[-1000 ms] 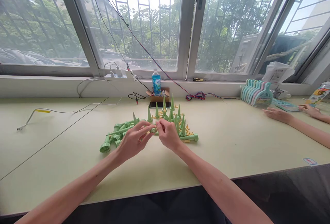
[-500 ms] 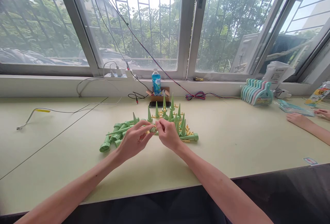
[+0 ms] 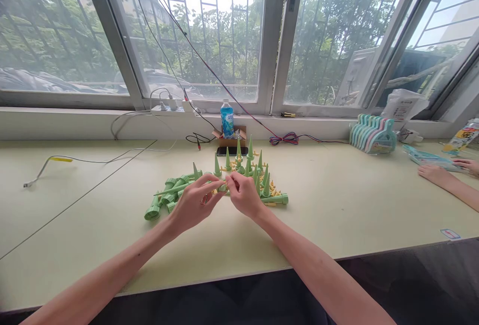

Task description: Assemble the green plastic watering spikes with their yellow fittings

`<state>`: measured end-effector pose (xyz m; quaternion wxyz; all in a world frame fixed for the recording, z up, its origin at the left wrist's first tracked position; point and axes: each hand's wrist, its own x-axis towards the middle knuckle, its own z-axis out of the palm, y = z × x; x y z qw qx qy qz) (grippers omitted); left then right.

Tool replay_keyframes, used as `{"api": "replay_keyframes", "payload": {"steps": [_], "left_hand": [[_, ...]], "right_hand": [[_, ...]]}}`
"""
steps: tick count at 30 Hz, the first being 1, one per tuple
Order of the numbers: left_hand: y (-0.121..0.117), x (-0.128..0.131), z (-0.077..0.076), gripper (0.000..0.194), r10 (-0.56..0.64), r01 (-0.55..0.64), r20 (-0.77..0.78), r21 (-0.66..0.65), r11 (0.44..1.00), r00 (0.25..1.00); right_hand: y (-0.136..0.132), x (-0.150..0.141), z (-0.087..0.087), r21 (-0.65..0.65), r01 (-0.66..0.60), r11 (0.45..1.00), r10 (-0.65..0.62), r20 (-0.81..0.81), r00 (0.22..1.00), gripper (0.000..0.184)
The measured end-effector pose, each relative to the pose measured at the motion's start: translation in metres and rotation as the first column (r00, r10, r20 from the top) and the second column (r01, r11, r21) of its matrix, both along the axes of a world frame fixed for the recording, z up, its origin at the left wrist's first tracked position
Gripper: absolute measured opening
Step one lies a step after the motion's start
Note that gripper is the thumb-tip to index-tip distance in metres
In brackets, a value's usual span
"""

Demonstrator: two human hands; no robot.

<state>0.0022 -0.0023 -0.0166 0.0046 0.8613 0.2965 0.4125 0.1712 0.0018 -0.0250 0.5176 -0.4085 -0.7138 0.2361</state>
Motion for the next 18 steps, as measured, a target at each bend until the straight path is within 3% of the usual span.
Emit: {"api": "replay_keyframes", "payload": {"steps": [18], "left_hand": [[-0.0003,-0.0001,0.0001,0.016,-0.013,0.015,0.029,-0.066,0.998,0.999]], "right_hand": [[0.0005,0.0004,-0.0001,-0.004,0.004,1.0,-0.004,0.012,1.0,0.036]]}}
